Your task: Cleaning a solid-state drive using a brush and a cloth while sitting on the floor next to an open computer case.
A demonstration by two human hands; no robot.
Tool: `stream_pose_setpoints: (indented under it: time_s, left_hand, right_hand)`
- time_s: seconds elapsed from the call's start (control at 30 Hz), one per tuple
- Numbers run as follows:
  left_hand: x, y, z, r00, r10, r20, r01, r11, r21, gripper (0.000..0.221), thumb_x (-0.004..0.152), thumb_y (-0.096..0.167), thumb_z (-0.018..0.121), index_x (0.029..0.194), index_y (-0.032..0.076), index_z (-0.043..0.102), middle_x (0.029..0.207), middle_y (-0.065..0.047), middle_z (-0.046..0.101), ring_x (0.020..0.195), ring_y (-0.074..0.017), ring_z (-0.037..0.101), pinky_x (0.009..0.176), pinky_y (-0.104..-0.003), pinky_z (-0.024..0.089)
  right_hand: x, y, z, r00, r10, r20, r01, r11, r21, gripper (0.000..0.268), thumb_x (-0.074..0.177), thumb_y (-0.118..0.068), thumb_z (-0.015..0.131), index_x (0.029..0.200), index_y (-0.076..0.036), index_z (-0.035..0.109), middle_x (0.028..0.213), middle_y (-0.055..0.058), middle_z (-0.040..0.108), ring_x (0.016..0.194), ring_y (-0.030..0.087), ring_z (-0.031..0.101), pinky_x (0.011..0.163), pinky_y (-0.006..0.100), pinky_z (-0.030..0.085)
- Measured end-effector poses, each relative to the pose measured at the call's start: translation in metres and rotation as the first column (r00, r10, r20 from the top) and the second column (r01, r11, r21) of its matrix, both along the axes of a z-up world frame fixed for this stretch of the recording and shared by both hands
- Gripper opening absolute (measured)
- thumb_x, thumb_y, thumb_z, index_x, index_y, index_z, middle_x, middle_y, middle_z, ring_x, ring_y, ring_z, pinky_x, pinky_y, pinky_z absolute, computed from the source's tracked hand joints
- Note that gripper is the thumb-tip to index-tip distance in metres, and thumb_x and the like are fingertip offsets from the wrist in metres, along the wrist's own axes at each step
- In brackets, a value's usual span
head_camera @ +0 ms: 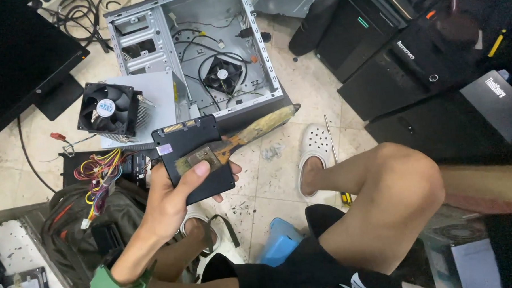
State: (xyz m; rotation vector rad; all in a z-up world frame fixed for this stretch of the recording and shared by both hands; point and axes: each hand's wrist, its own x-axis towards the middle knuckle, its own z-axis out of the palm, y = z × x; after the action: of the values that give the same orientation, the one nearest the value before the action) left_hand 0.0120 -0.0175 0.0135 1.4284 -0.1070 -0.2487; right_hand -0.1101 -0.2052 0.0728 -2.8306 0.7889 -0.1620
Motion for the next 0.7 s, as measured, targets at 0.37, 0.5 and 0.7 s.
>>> stream_pose_setpoints:
  time_s: [0.37,0.5,0.7]
  left_hand:
    - [0.013,-0.004,-0.010,0.985,-0.125,-0.118,0.129,0.991,0.031,0.044,0.093,0.019,0.053,0.126,-0.009,0.063,0.095,-0.022,0.080,0.071,-0.0228,0.074,0.054,-0.029,0.060]
    - [0.016,-0.004,-0.018,0.981,-0.093,-0.170,0.106,0.992,0.069,0.043,0.092,0.019,0.054,0.123,-0.010,0.065,0.093,-0.022,0.081,0.070,-0.0225,0.074,0.053,-0.029,0.060]
    - [0.026,0.001,-0.042,0.936,-0.026,-0.351,0.124,0.957,0.261,0.035,0.086,0.010,0.063,0.113,-0.007,0.076,0.093,-0.018,0.087,0.077,-0.0244,0.080,0.068,-0.034,0.065]
  right_hand:
    - [0.122,-0.089,0.008,0.470,0.213,-0.857,-0.028,0.974,0.227,0.053,0.057,-0.038,0.099,0.106,-0.028,0.081,0.084,-0.005,0.081,0.069,0.010,0.072,0.072,0.019,0.058]
    - [0.116,-0.114,-0.006,0.639,0.497,-0.587,-0.362,0.868,0.340,0.089,0.037,-0.045,0.104,0.117,-0.066,0.073,0.092,-0.024,0.082,0.075,0.003,0.077,0.077,0.020,0.056]
    - [0.265,-0.143,-0.009,0.283,0.939,0.195,-0.895,0.185,0.406,0.042,0.083,-0.016,0.070,0.124,-0.004,0.065,0.112,0.010,0.076,0.083,0.023,0.078,0.067,0.035,0.064]
